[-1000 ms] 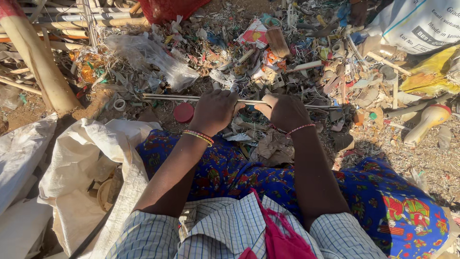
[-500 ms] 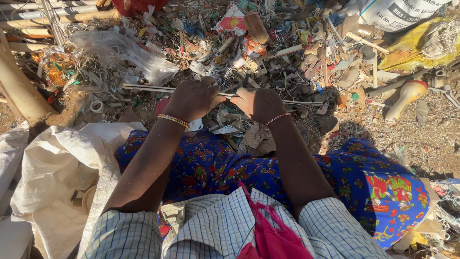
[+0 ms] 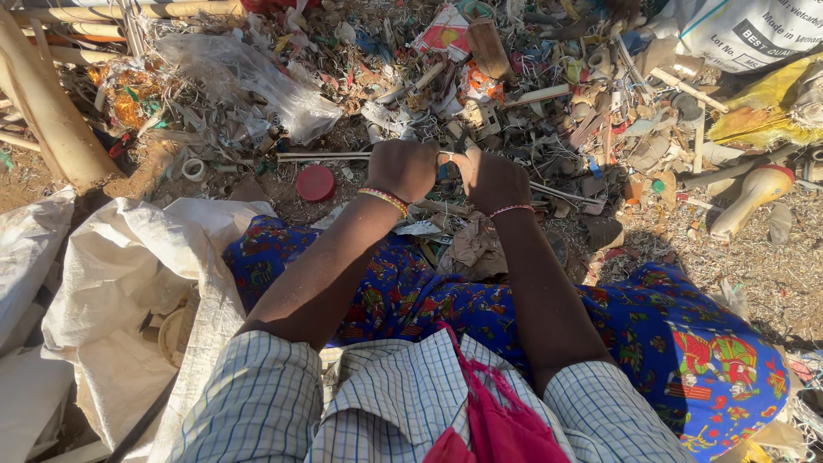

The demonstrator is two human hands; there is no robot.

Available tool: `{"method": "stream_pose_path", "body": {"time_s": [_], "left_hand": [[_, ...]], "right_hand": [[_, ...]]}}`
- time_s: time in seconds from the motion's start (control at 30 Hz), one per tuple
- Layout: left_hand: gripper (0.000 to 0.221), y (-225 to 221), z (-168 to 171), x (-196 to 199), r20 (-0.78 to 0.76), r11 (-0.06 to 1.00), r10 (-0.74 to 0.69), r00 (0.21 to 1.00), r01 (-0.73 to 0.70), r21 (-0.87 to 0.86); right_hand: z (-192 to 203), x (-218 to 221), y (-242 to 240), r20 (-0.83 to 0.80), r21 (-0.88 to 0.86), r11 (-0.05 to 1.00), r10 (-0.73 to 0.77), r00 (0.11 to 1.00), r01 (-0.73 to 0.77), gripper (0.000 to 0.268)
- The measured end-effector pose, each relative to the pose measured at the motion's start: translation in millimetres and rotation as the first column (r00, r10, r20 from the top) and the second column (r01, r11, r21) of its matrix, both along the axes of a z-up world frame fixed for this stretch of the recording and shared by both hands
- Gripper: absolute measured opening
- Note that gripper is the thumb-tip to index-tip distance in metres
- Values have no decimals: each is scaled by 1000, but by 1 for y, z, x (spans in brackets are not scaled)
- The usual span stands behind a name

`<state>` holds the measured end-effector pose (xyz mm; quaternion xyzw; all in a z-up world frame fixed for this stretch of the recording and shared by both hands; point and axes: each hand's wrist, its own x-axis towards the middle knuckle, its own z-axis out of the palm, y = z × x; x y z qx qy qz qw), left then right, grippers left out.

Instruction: The person sorts through a pile of waste and recycling on the ground, picking up plastic bottles, tubes, and metal pipes and placing them into a white bag.

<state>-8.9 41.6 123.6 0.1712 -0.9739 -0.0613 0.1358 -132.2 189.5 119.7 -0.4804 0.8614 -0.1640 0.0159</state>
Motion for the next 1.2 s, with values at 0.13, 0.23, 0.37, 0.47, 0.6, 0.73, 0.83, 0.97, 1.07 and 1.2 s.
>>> {"method": "stream_pose_path", "body": {"time_s": [0.13, 0.23, 0.37, 0.47, 0.6, 0.73, 0.83, 0.97, 1.07, 1.2], "left_hand": [[16, 11, -12, -19, -3, 996, 91, 996, -91, 16], [17, 17, -15, -33, 78, 990, 138, 987, -138, -5], [16, 22, -20, -46, -27, 979, 195, 980, -192, 66], [16, 27, -25, -57, -55, 970, 235, 971, -230, 82], [19, 33, -33, -66, -52, 967, 249, 967, -245, 71], [23, 39, -41, -77, -51, 963, 264, 963, -261, 62], [25, 44, -47, -83, -125, 950, 310, 943, -302, 78], [31, 51, -54, -85, -178, 932, 363, 915, -354, 82], [30, 55, -57, -86, -193, 928, 374, 907, -368, 65], [30, 60, -54, -90, -266, 922, 372, 889, -387, -5]], "right_hand": [[-11, -8, 1, -2, 72, 991, -116, 993, 116, 41], [-16, -15, 0, -45, 123, 975, -179, 983, 183, 43], [-22, -23, 0, -46, 86, 978, -187, 981, 191, 28], [-25, -27, 1, -5, 70, 970, -234, 972, 234, 29], [-26, -28, 3, -8, 18, 963, -267, 964, 267, 33], [-24, -28, 4, -30, -6, 952, -305, 952, 305, 39], [-23, -30, 4, -54, 34, 940, -337, 940, 339, 43], [-25, -31, 4, -51, 37, 934, -354, 934, 356, 45], [-27, -31, 4, -17, -17, 933, -360, 933, 360, 43], [-29, -34, 3, 74, -18, 913, -405, 912, 407, 44]]}}
